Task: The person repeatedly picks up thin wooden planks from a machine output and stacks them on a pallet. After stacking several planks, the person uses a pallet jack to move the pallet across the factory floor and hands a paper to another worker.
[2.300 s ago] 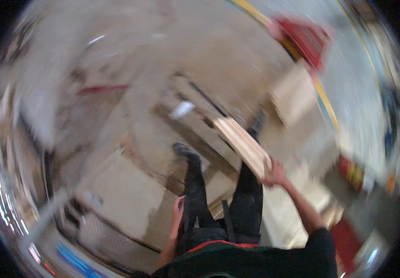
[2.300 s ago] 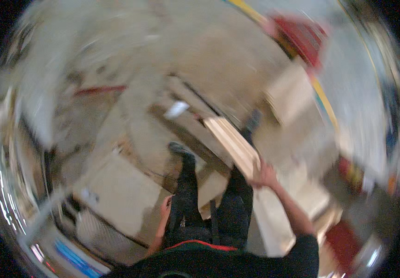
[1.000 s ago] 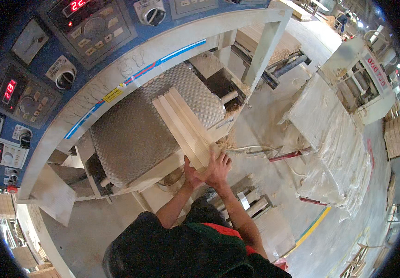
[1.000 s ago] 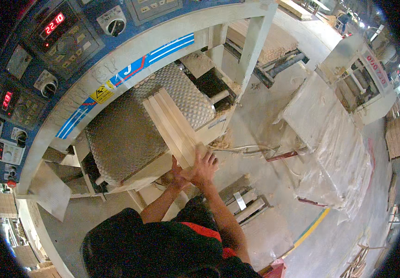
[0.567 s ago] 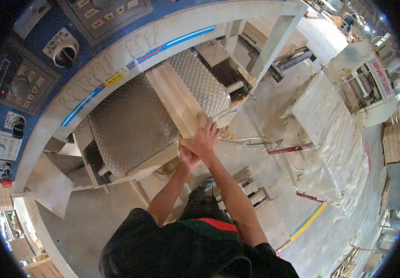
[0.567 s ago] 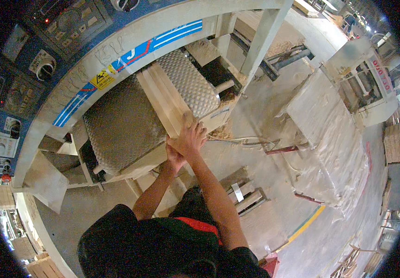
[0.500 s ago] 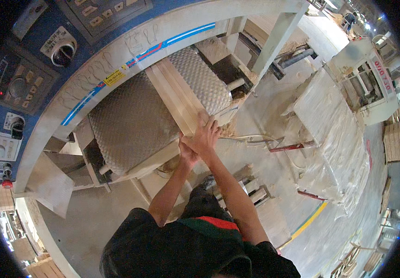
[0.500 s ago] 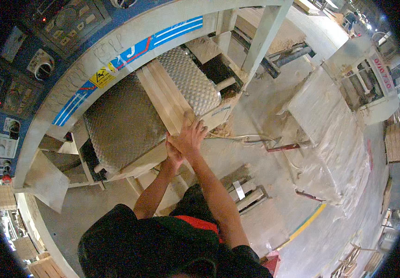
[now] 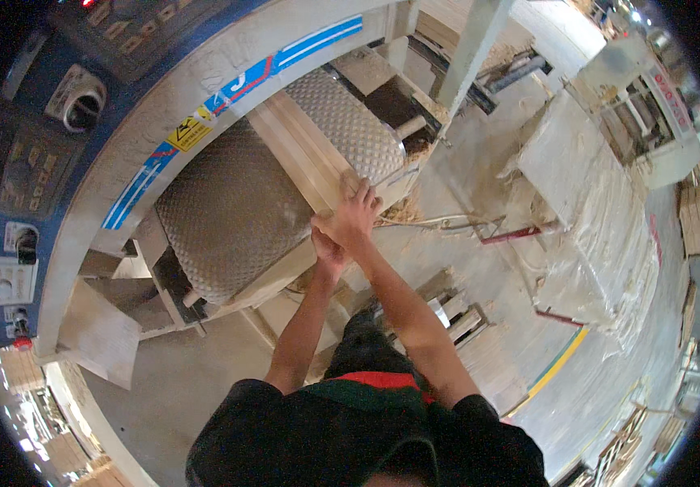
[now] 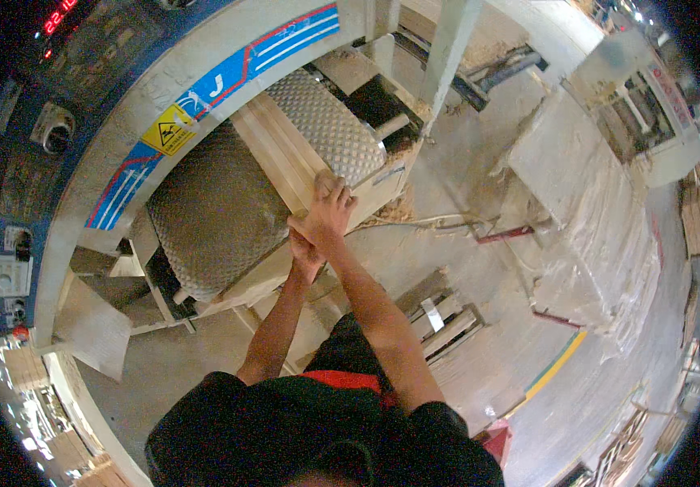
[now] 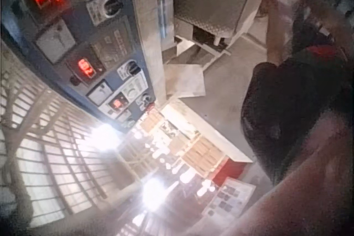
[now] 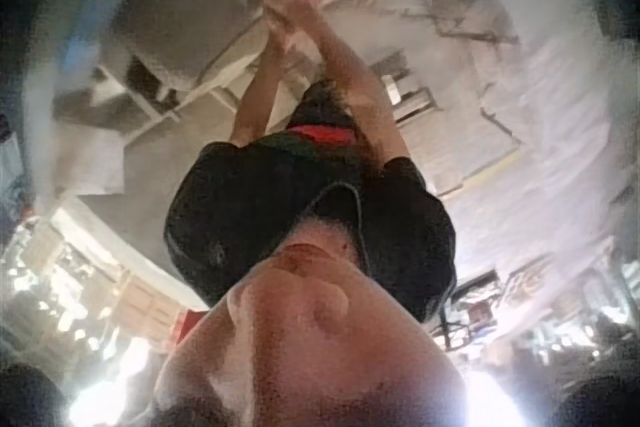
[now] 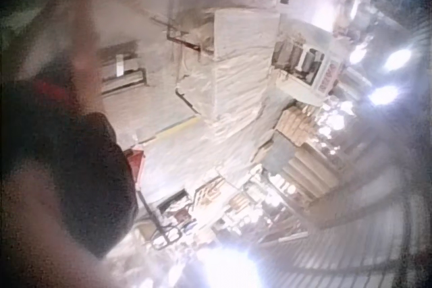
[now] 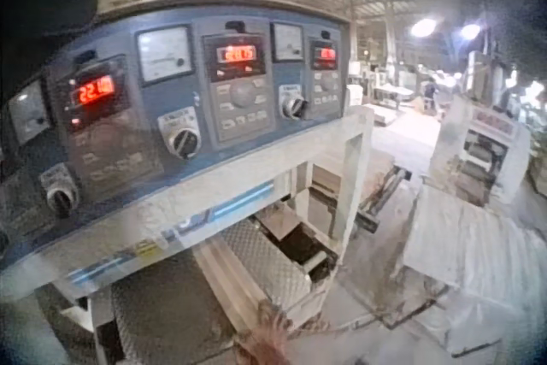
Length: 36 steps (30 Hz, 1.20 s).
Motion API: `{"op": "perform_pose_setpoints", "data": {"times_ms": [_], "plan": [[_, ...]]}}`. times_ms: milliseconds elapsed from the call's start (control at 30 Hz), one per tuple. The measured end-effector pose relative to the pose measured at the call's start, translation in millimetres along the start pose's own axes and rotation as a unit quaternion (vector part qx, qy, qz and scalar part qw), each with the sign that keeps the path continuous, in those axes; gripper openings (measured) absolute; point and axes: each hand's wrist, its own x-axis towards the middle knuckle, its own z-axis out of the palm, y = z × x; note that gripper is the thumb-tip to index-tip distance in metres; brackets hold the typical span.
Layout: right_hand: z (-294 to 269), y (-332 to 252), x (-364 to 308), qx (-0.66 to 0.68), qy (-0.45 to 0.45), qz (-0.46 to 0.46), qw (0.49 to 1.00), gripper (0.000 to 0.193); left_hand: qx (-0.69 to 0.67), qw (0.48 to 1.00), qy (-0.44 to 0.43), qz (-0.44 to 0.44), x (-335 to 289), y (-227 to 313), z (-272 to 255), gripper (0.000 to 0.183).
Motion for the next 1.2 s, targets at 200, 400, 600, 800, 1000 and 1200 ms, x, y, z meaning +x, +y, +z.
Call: {"op": "perform_pose_setpoints", "data": {"times_ms": [200, 400, 600, 800, 1000, 1200], "plan": [[7, 3, 12, 0.012, -0.022, 0.004, 1.0, 0.109, -0.004, 0.998, 0.041, -0.037, -29, -39, 59, 0.073], [-15, 31, -20, 0.085, 0.039, -0.004, 0.996, 0.103, 0.078, 0.978, 0.125, -0.147, -61, -53, -11, 0.076], [-16, 207, -188, 0.08, 0.144, 0.193, 0.967, 0.078, 0.218, 0.858, 0.32, -0.338, -77, -131, -37, 0.054], [-19, 359, -518, -0.096, 0.259, 0.689, 0.67, 0.067, 0.408, 0.696, 0.216, -0.55, -113, -250, -50, 0.042], [70, 333, -769, -0.083, 0.312, 0.847, 0.423, 0.068, 0.607, 0.42, 0.051, -0.673, -189, -276, -117, 0.043], [165, 359, -826, 0.188, 0.363, 0.88, 0.241, 0.076, 0.745, 0.033, -0.223, -0.628, -260, -308, -124, 0.033]]}}
